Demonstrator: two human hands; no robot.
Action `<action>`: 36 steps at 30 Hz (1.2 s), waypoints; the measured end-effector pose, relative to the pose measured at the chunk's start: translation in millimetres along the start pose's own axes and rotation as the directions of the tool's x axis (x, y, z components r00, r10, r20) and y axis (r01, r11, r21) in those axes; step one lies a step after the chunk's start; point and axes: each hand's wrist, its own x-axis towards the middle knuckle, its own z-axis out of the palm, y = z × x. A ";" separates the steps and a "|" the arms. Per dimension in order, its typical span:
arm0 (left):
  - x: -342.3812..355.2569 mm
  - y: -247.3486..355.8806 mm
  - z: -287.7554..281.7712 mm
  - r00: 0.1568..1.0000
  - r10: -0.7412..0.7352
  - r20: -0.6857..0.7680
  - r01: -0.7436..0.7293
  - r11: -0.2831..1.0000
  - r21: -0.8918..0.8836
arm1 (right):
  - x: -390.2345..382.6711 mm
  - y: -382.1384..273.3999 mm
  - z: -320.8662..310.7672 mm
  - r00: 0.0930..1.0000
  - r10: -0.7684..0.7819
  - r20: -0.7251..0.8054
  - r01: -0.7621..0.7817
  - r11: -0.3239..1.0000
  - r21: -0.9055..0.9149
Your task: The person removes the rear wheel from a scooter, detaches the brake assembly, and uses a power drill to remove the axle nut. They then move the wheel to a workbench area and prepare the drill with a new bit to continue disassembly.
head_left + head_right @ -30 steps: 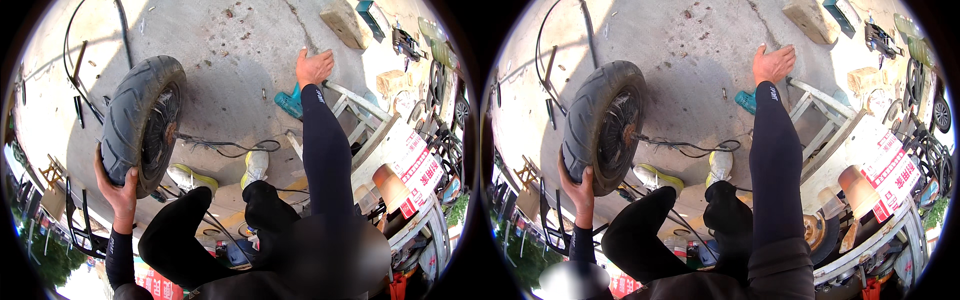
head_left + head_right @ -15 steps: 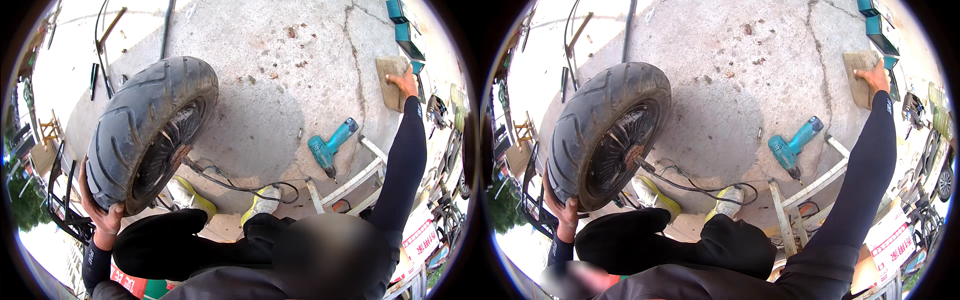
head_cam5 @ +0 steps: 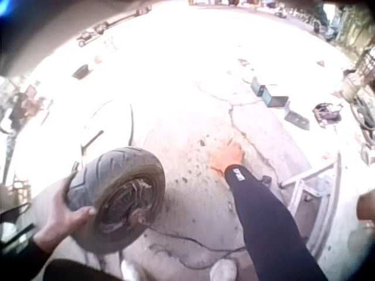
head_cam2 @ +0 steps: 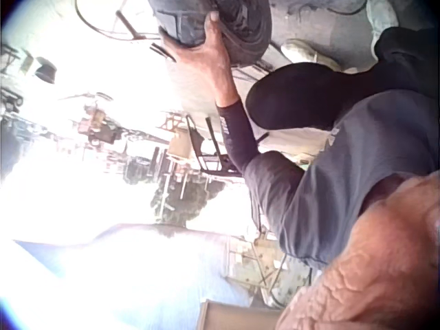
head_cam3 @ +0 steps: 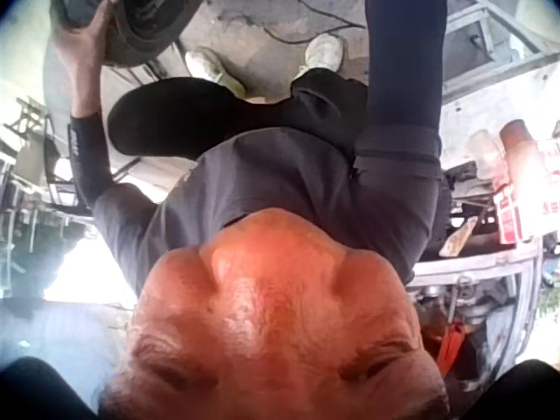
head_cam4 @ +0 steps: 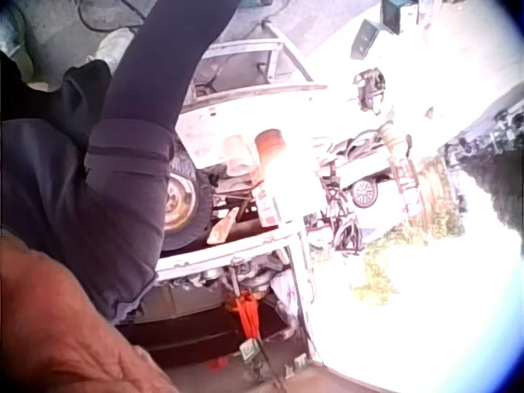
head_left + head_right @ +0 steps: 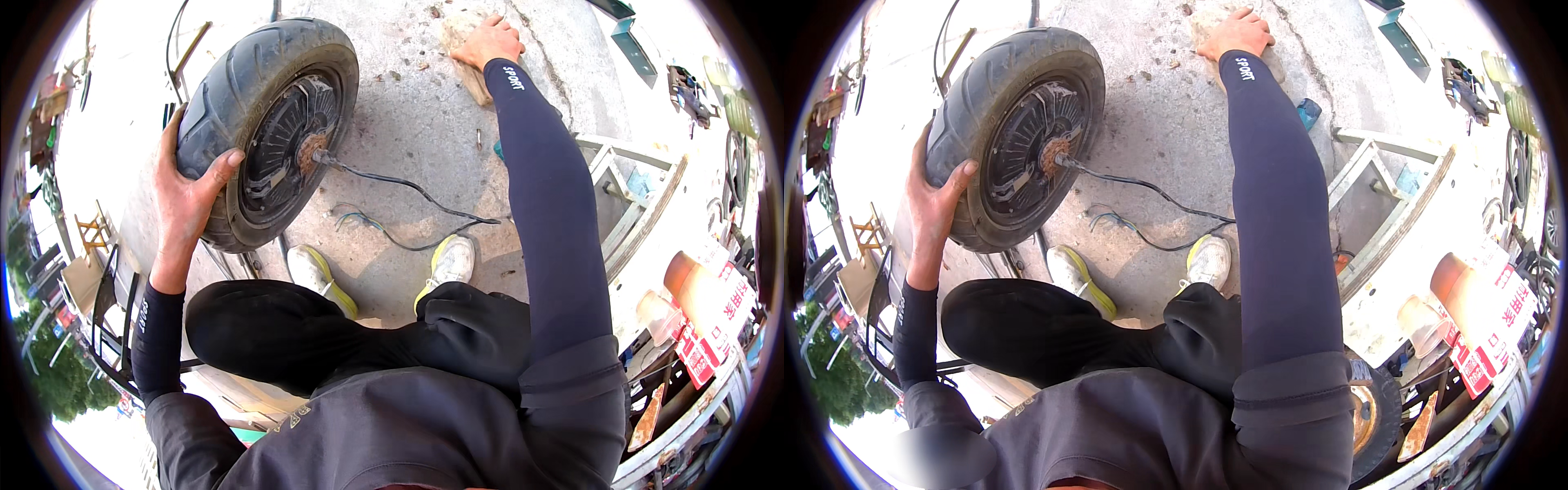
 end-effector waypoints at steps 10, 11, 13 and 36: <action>-18.3 -18.8 -6.8 0.988 0.152 0.010 -0.152 0.988 0.001 | -93.4 -54.9 -5.2 0.981 0.175 0.079 -0.174 0.984 -0.023; -24.6 -22.1 -8.9 0.988 0.154 -0.005 -0.154 0.988 0.020 | -92.9 -52.7 -3.5 0.977 0.190 0.093 -0.190 0.982 -0.006; -27.7 -17.6 -3.8 0.974 0.227 0.010 -0.227 0.974 0.022 | -86.8 -32.1 2.2 0.964 0.248 0.095 -0.249 0.968 0.003; 157.8 67.5 28.1 0.864 0.237 0.445 -0.318 0.941 0.116 | -435.0 284.5 -410.2 0.428 0.518 -0.741 -0.309 0.854 0.418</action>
